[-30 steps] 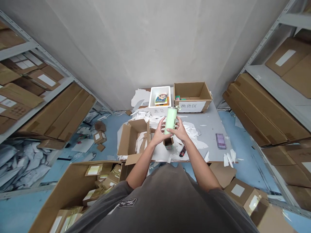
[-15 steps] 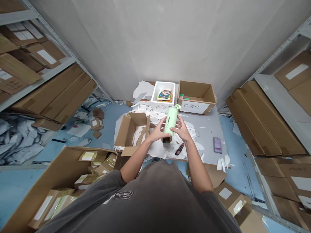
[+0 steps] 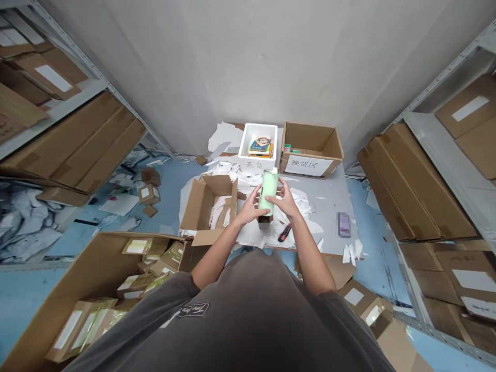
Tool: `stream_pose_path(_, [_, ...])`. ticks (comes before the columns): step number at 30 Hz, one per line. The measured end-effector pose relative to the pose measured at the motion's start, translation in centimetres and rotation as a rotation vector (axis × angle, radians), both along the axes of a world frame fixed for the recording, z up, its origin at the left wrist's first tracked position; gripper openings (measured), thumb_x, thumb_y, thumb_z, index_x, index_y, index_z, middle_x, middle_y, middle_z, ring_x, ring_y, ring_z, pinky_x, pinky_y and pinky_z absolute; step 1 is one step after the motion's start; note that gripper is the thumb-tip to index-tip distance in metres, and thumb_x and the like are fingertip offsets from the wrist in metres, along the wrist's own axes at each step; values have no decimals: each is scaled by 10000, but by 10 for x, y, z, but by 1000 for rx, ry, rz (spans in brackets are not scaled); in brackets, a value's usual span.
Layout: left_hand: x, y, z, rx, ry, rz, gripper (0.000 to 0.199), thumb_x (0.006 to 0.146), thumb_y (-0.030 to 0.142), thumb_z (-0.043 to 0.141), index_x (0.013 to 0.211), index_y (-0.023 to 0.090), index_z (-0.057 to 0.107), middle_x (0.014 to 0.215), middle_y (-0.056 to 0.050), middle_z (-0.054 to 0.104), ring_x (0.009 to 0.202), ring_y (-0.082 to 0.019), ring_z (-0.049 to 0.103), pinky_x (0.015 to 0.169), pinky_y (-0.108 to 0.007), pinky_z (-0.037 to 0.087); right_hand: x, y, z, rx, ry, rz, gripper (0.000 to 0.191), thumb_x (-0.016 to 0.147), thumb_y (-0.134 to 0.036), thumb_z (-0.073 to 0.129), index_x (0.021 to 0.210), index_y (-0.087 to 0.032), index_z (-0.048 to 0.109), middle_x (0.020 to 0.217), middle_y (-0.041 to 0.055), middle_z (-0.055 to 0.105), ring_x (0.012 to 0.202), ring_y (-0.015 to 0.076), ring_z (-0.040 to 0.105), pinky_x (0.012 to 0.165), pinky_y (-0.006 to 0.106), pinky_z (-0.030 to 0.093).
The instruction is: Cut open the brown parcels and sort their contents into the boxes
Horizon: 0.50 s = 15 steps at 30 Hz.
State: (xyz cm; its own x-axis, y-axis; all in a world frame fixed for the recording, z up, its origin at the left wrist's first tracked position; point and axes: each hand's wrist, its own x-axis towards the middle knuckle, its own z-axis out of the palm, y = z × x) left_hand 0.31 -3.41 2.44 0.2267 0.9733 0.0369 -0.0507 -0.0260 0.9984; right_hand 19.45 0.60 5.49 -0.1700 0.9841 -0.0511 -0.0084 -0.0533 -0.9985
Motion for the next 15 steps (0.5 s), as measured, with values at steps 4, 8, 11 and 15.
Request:
stream_pose_path(4, [-5, 0, -24, -33, -10, -89, 1209, 685, 381, 961, 1724, 304, 346, 1448, -140, 623, 1227, -294, 675, 1011, -443, 604, 7, 16, -7, -4, -24, 33, 1217, 629, -502, 989, 1673, -364, 378, 1488, 106, 622, 1228, 339, 674, 1056, 516, 593])
stream_pose_path(8, [-17, 4, -51, -27, 74, -47, 1043, 796, 381, 877, 1707, 313, 375, 1582, -157, 557, 1429, -350, 575, 1150, -523, 512, 17, 25, -22, 76, -113, -22, 1139, 595, -419, 979, 1607, -334, 462, 1585, 92, 560, 1323, 356, 607, 1127, 510, 531])
stream_pose_path(11, [-28, 11, -75, -41, 254, 33, 913, 794, 293, 823, 1638, 274, 477, 1652, -171, 492, 1537, -384, 469, 1249, -599, 396, 22, 25, -39, 136, -184, -105, 1078, 626, -404, 935, 1590, -321, 458, 1603, 90, 539, 1383, 358, 558, 1176, 511, 480])
stream_pose_path(15, [-25, 16, -102, -119, 444, -35, 997, 520, 120, 907, 1473, 174, 620, 1584, -224, 534, 1551, -478, 410, 1272, -656, 343, 12, 16, -73, 149, -219, -90, 1025, 628, -382, 898, 1555, -282, 471, 1591, 109, 534, 1393, 345, 547, 1207, 486, 444])
